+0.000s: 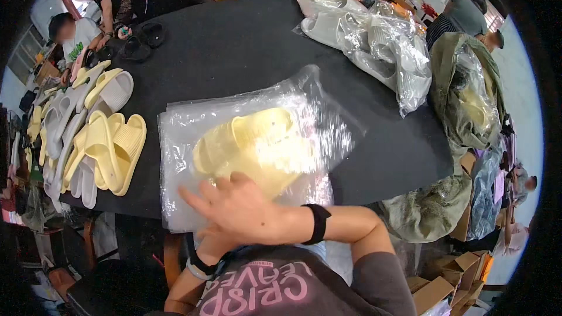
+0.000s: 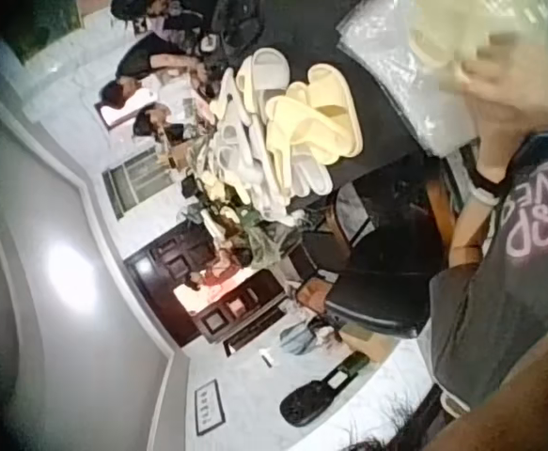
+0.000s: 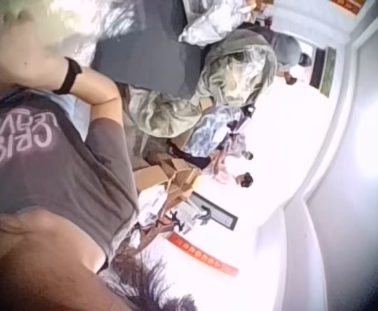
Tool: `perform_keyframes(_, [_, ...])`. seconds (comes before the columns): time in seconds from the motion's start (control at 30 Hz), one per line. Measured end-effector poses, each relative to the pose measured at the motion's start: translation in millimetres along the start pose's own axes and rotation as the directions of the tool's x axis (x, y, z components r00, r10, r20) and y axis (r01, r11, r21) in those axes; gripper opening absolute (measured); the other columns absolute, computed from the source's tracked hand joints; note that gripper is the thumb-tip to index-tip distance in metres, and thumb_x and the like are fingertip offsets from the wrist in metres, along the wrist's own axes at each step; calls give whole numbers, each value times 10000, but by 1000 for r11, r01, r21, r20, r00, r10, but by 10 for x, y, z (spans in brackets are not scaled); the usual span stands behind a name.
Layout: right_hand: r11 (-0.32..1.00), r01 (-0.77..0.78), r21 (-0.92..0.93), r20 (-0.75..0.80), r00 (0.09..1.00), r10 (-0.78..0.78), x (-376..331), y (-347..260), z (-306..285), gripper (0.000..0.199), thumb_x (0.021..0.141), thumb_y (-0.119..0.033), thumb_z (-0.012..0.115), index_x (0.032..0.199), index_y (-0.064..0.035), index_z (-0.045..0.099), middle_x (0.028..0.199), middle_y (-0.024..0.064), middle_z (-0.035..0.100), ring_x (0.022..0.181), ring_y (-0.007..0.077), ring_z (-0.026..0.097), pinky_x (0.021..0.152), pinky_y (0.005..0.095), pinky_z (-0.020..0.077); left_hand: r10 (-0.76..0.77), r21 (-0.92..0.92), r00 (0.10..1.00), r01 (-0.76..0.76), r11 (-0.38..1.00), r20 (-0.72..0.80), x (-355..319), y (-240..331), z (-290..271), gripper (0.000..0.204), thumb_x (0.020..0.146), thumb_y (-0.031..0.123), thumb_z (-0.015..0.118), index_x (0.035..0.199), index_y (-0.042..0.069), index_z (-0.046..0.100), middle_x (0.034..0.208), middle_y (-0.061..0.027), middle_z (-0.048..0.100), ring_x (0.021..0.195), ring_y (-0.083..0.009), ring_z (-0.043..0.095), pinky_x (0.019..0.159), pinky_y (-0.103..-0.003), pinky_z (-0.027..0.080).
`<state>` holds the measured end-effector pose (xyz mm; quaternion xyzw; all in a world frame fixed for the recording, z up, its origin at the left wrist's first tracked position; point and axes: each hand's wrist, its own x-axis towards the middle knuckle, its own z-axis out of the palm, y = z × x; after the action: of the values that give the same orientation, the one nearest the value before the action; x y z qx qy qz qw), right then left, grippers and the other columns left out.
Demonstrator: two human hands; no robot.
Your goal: The person places pairs of slippers into clear plastic bags on a table. They handle black, white, and yellow slippers, placing them into bags and stacking the packaged items. The person also retrieves more slippers from a large sack to continue the process.
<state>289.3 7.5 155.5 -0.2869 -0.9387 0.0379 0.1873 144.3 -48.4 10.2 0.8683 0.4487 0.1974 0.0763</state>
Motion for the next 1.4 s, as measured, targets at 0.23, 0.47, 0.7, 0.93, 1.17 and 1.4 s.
perform_keyframes(0.23, [951, -307, 22, -145, 941, 307, -588, 530, -18, 756, 800, -271, 755, 1448, -62, 426, 1326, 171, 568, 1114, 371, 598, 945, 438, 460, -321, -694, 945, 268, 668, 57, -22, -13, 121, 466, 894, 271, 656, 1320, 114, 553, 1347, -126, 571, 1299, -320, 492, 1086, -512, 372])
perform_keyframes(0.47, [787, -578, 216, -13, 804, 594, -1398, 867, -40, 675, 792, -406, 765, 1328, -54, 554, 1249, 159, 605, 1159, 353, 548, 969, 441, 397, -71, -35, 993, 68, 997, -93, 31, 24, -100, 496, 849, 255, 657, 1330, 154, 587, 1387, -93, 555, 1285, -342, 505, 1057, -525, 403])
perform_keyframes(0.7, [940, -323, 104, -176, 925, 338, -1058, 455, 480, 261, 761, -204, 733, 1014, -149, 700, 841, -5, 618, 793, 182, 614, 693, 334, 443, -166, 2, 983, 166, 986, 84, -71, 24, 27, 593, 764, 234, 691, 1346, 213, 578, 1340, -87, 584, 1238, -343, 540, 1020, -536, 428])
perform_keyframes(0.93, [958, -245, 151, -253, 927, 277, -720, 300, 825, 242, 742, -137, 720, 983, -142, 702, 826, 0, 635, 745, 193, 625, 648, 332, 452, -192, 52, 970, 187, 981, 147, -82, 56, 90, 559, 730, 246, 722, 1269, 146, 614, 1283, -95, 615, 1186, -329, 569, 970, -529, 443])
perform_keyframes(1.17, [923, -182, 340, -311, 904, 293, -928, 419, 435, 337, 801, -153, 719, 1131, -107, 666, 1093, 70, 683, 955, 251, 646, 839, 354, 475, -83, -10, 984, 86, 996, 157, -166, 66, 27, 596, 796, 282, 709, 1346, 119, 546, 1296, -167, 578, 1203, -381, 542, 1012, -532, 386])
perform_keyframes(1.4, [378, -448, 810, -6, 639, 769, -1687, 1188, 419, 578, 975, -198, 619, 1465, 0, 386, 1334, 135, 572, 1097, 202, 602, 928, 333, 481, 247, -704, 953, -55, 709, 174, -183, 224, -727, 581, 854, 273, 717, 1367, 67, 540, 1425, -180, 514, 1336, -345, 466, 1137, -493, 291])
